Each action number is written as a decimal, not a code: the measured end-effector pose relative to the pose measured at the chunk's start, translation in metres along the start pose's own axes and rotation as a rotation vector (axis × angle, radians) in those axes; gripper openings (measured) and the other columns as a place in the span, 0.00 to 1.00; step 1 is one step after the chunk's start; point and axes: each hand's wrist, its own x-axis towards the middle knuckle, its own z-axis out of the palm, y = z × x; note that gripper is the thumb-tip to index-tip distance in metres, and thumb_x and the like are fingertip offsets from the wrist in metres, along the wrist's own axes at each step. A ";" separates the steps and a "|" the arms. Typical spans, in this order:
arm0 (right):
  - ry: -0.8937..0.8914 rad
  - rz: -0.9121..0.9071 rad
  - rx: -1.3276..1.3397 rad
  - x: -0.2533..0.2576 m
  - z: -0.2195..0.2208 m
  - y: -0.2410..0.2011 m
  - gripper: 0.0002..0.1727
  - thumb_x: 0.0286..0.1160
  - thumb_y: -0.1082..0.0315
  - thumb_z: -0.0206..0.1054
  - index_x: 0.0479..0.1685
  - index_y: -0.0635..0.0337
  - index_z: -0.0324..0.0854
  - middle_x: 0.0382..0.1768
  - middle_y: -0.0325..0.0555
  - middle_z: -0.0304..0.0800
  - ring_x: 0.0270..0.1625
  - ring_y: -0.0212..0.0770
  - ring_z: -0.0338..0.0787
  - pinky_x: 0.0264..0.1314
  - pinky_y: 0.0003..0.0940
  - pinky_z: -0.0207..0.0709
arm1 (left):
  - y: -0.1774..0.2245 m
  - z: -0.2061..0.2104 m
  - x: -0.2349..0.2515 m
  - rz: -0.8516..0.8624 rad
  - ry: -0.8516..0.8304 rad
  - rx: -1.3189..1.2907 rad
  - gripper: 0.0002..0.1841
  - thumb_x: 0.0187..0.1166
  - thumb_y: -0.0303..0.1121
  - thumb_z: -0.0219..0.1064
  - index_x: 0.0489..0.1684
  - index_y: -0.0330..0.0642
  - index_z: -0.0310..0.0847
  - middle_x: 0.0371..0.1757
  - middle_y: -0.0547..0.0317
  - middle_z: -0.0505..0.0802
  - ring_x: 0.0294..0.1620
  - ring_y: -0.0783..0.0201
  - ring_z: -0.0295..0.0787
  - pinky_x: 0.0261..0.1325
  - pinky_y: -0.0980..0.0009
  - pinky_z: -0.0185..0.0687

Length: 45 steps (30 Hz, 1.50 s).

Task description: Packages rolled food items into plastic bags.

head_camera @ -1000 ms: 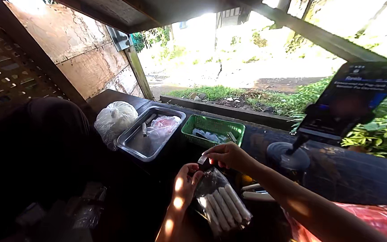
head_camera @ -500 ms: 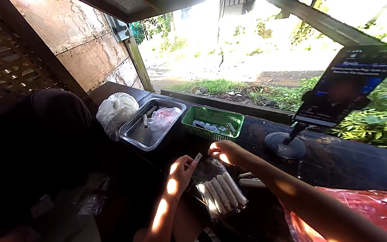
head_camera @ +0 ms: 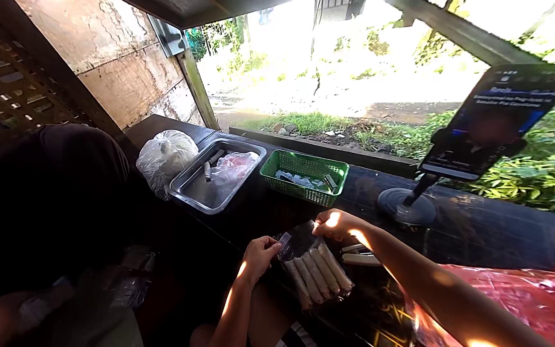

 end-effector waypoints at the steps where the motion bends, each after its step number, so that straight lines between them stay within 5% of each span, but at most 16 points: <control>1: 0.014 -0.037 0.042 -0.002 0.000 0.004 0.07 0.81 0.69 0.70 0.44 0.62 0.78 0.24 0.38 0.75 0.20 0.28 0.71 0.25 0.23 0.66 | -0.001 0.001 -0.001 0.039 0.014 -0.020 0.09 0.87 0.31 0.64 0.49 0.32 0.84 0.34 0.59 0.86 0.26 0.74 0.78 0.32 0.78 0.75; 6: 0.069 -0.321 0.175 -0.014 0.002 0.017 0.09 0.73 0.77 0.72 0.37 0.61 0.74 0.25 0.36 0.79 0.22 0.26 0.74 0.25 0.21 0.68 | 0.003 0.002 -0.019 0.173 0.093 -0.055 0.08 0.85 0.27 0.65 0.48 0.29 0.85 0.37 0.56 0.91 0.35 0.73 0.88 0.49 0.74 0.85; 8: 0.124 -0.444 0.183 -0.031 0.001 0.009 0.10 0.68 0.82 0.72 0.41 0.66 0.75 0.29 0.39 0.78 0.28 0.28 0.76 0.33 0.25 0.71 | 0.009 -0.001 -0.031 0.272 0.160 0.008 0.08 0.83 0.27 0.67 0.47 0.30 0.87 0.41 0.54 0.92 0.39 0.73 0.89 0.52 0.75 0.85; 12: 0.280 -0.752 0.165 -0.077 -0.004 -0.017 0.10 0.65 0.81 0.72 0.42 0.65 0.77 0.32 0.36 0.86 0.35 0.23 0.85 0.42 0.20 0.79 | 0.029 -0.013 -0.061 0.811 0.419 0.200 0.08 0.79 0.26 0.68 0.38 0.29 0.89 0.44 0.51 0.94 0.45 0.75 0.90 0.55 0.83 0.83; 15: 0.356 -0.790 0.160 -0.088 -0.008 -0.031 0.13 0.69 0.79 0.72 0.51 0.67 0.78 0.35 0.37 0.89 0.38 0.24 0.87 0.45 0.22 0.82 | 0.050 -0.030 -0.063 0.998 0.544 0.392 0.09 0.80 0.27 0.66 0.37 0.29 0.90 0.46 0.45 0.95 0.53 0.60 0.93 0.64 0.70 0.83; 19: 0.413 -0.770 0.183 -0.085 -0.003 -0.043 0.18 0.68 0.81 0.72 0.56 0.69 0.76 0.37 0.43 0.88 0.40 0.28 0.87 0.47 0.24 0.82 | 0.053 -0.039 -0.054 1.000 0.571 0.411 0.09 0.80 0.28 0.67 0.37 0.30 0.90 0.45 0.46 0.95 0.52 0.60 0.92 0.63 0.71 0.83; 22: 0.358 -0.818 0.174 -0.095 -0.001 -0.037 0.18 0.65 0.81 0.73 0.54 0.68 0.76 0.36 0.39 0.89 0.38 0.25 0.89 0.46 0.22 0.83 | 0.045 -0.038 -0.068 0.936 0.503 0.286 0.09 0.81 0.28 0.66 0.39 0.29 0.89 0.44 0.49 0.94 0.49 0.72 0.90 0.58 0.81 0.82; 25: 0.187 -0.748 0.211 -0.105 0.002 -0.019 0.18 0.65 0.81 0.72 0.53 0.65 0.75 0.34 0.34 0.89 0.34 0.23 0.88 0.39 0.20 0.82 | 0.028 -0.029 -0.080 0.765 0.322 0.088 0.09 0.81 0.27 0.67 0.42 0.27 0.87 0.40 0.56 0.93 0.40 0.81 0.87 0.50 0.84 0.82; 29: 0.046 -0.482 0.288 -0.084 0.005 0.012 0.17 0.63 0.82 0.72 0.49 0.60 0.74 0.27 0.32 0.84 0.21 0.22 0.77 0.22 0.17 0.69 | 0.014 -0.010 -0.072 0.395 0.064 -0.089 0.06 0.82 0.25 0.65 0.45 0.30 0.84 0.37 0.64 0.91 0.38 0.79 0.87 0.51 0.79 0.84; 34: 0.209 -0.363 -0.016 -0.037 0.014 0.027 0.13 0.69 0.78 0.73 0.50 0.68 0.77 0.33 0.45 0.77 0.33 0.35 0.76 0.37 0.33 0.72 | -0.006 0.002 -0.019 0.244 0.007 0.032 0.10 0.87 0.29 0.62 0.50 0.29 0.84 0.41 0.54 0.90 0.40 0.71 0.84 0.52 0.72 0.80; 38: 0.278 -0.241 -0.134 -0.023 0.018 0.012 0.16 0.72 0.77 0.72 0.57 0.68 0.79 0.45 0.57 0.85 0.49 0.51 0.84 0.56 0.52 0.76 | -0.003 -0.004 -0.004 0.195 -0.002 0.149 0.11 0.88 0.30 0.61 0.53 0.29 0.84 0.45 0.48 0.90 0.45 0.64 0.86 0.58 0.66 0.80; 45: 0.167 -0.275 -0.043 -0.008 0.015 0.009 0.15 0.79 0.74 0.69 0.60 0.69 0.76 0.44 0.53 0.82 0.39 0.40 0.80 0.44 0.36 0.75 | -0.003 -0.007 0.002 0.136 0.004 0.085 0.11 0.88 0.29 0.62 0.54 0.29 0.83 0.47 0.48 0.89 0.42 0.66 0.85 0.54 0.68 0.82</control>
